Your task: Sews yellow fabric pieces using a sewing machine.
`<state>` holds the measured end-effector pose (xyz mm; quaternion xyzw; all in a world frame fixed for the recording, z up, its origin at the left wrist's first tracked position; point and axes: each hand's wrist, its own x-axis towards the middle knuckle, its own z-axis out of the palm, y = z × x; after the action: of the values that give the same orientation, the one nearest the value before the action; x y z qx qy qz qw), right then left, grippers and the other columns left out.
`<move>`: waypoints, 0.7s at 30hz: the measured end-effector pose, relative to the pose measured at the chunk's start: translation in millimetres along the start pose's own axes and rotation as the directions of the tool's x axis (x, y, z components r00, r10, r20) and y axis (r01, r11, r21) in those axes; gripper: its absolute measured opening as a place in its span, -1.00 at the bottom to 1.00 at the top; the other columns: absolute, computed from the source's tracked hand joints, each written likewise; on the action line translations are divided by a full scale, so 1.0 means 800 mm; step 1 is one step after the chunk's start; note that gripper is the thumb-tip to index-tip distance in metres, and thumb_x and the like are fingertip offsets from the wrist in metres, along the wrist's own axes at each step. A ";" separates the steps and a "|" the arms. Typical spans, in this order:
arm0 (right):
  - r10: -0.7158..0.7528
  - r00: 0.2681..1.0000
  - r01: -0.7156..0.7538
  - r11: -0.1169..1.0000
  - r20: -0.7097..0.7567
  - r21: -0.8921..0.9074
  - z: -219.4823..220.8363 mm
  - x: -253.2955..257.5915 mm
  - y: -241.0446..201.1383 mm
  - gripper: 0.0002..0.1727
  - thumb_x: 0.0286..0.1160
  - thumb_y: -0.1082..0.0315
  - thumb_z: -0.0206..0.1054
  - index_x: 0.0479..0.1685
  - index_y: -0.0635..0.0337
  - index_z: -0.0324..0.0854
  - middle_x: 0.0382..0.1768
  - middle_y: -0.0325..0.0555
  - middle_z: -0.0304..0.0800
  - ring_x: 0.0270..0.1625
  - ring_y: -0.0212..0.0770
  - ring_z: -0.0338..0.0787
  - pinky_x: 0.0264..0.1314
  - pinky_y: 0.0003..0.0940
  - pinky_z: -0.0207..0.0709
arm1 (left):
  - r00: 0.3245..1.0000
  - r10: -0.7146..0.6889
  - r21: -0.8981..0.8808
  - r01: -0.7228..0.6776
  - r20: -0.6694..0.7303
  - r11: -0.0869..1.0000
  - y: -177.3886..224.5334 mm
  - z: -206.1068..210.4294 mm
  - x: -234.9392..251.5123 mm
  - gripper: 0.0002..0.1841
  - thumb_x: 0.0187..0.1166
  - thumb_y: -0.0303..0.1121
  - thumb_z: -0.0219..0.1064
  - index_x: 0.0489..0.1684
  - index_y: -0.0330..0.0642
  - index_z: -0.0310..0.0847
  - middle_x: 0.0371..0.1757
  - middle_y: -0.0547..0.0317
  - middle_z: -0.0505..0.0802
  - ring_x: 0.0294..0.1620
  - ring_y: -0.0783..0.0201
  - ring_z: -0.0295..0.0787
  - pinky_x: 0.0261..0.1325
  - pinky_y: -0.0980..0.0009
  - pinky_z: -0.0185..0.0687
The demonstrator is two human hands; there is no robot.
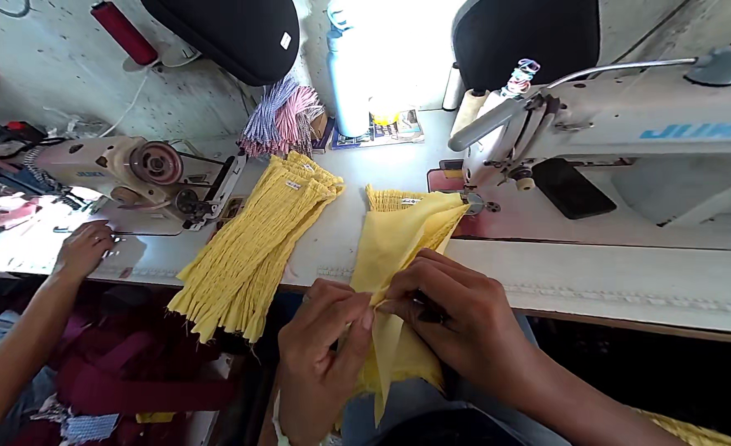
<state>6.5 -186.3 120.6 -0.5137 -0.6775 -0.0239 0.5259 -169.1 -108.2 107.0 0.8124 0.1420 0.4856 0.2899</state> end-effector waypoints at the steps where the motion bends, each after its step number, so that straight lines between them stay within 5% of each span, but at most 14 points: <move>1: 0.005 1.000 -0.005 1.000 0.002 0.000 -0.001 0.000 -0.001 -0.85 0.53 0.29 0.41 -0.17 0.20 0.72 -0.37 -0.20 0.74 -0.29 -0.49 0.62 -0.20 -0.77 0.44 | 1.000 0.015 0.023 -0.015 -0.005 1.000 0.003 0.002 -0.001 -0.77 0.75 -0.27 0.22 -0.12 -0.20 0.76 -0.13 0.27 0.81 0.06 0.52 0.70 0.16 0.63 0.60; 5: -0.030 0.999 0.031 0.999 0.016 -0.016 -0.009 0.002 -0.002 -0.71 0.45 0.42 0.36 0.11 0.15 0.84 -0.41 -0.20 0.72 -0.31 -0.42 0.63 -0.21 -0.72 0.46 | 0.998 0.054 0.145 -0.048 -0.037 0.988 0.015 0.011 -0.004 -0.74 0.64 -0.11 0.39 -0.10 -0.12 0.75 -0.11 0.31 0.80 0.11 0.50 0.68 0.21 0.61 0.57; 9: -0.105 0.994 0.105 0.994 0.013 -0.027 -0.016 -0.002 0.000 -0.84 0.43 0.50 0.32 -0.22 0.15 0.82 -0.49 -0.18 0.63 -0.32 -0.34 0.60 -0.26 -0.64 0.43 | 0.994 0.079 0.235 -0.059 -0.078 0.970 0.024 0.022 -0.008 -0.78 0.50 -0.17 0.53 -0.14 -0.09 0.77 -0.18 0.32 0.80 0.09 0.47 0.69 0.21 0.61 0.55; 12: -0.135 0.989 0.131 0.989 -0.063 -0.068 -0.022 -0.009 -0.005 -0.86 0.46 0.52 0.28 -0.28 0.15 0.75 -0.47 -0.16 0.60 -0.30 -0.31 0.58 -0.29 -0.61 0.40 | 0.993 -0.056 0.187 0.076 -0.107 0.979 0.031 0.041 -0.021 -0.69 0.44 -0.22 0.57 0.06 -0.05 0.71 -0.02 0.36 0.84 0.18 0.55 0.70 0.29 0.63 0.58; 14: -0.144 0.985 0.133 0.985 -0.097 -0.110 -0.034 -0.022 -0.012 -0.88 0.57 0.46 0.25 -0.20 0.10 0.70 -0.31 -0.13 0.62 -0.22 -0.32 0.58 -0.26 -0.63 0.42 | 0.988 -0.152 0.209 0.149 -0.006 0.967 0.030 0.047 -0.034 -0.64 0.46 -0.27 0.50 0.17 -0.08 0.59 0.08 0.25 0.81 0.21 0.55 0.69 0.31 0.65 0.56; 16: -0.125 0.991 0.118 0.978 -0.034 -0.171 -0.053 -0.048 -0.021 -0.91 0.66 0.36 0.23 -0.15 0.00 0.64 -0.21 -0.12 0.64 -0.15 -0.26 0.63 -0.21 -0.56 0.51 | 0.988 -0.046 0.237 0.011 0.145 0.972 0.014 0.037 -0.041 -0.82 0.52 -0.34 0.38 -0.01 -0.14 0.72 -0.06 0.13 0.84 0.14 0.37 0.74 0.26 0.55 0.62; 19: 0.011 0.973 0.016 0.993 0.233 -0.117 -0.073 -0.114 -0.037 -0.86 0.60 0.41 0.28 -0.27 0.09 0.74 -0.34 -0.05 0.73 -0.22 -0.07 0.73 -0.31 -0.31 0.60 | 0.843 0.080 0.149 -0.187 0.532 0.971 -0.003 0.014 -0.042 -0.82 0.53 -0.50 0.28 -0.27 -0.05 0.83 -0.27 0.21 0.83 -0.03 0.23 0.73 0.13 0.41 0.63; 21: 0.139 0.905 -0.127 0.990 0.402 -0.055 -0.069 -0.168 -0.034 -0.86 0.48 0.54 0.30 -0.34 0.21 0.75 -0.35 0.05 0.72 -0.24 0.05 0.75 -0.43 -0.19 0.60 | 0.601 0.042 0.031 -0.110 0.798 0.993 -0.010 0.017 -0.041 -0.83 0.39 -0.46 0.43 -0.14 -0.10 0.89 -0.18 0.12 0.90 0.01 0.06 0.83 0.09 0.11 0.71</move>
<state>14.0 -320.5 59.7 -0.5598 -0.7345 0.1094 0.3675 -172.6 -123.0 74.2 0.9592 -0.0178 0.0796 0.2706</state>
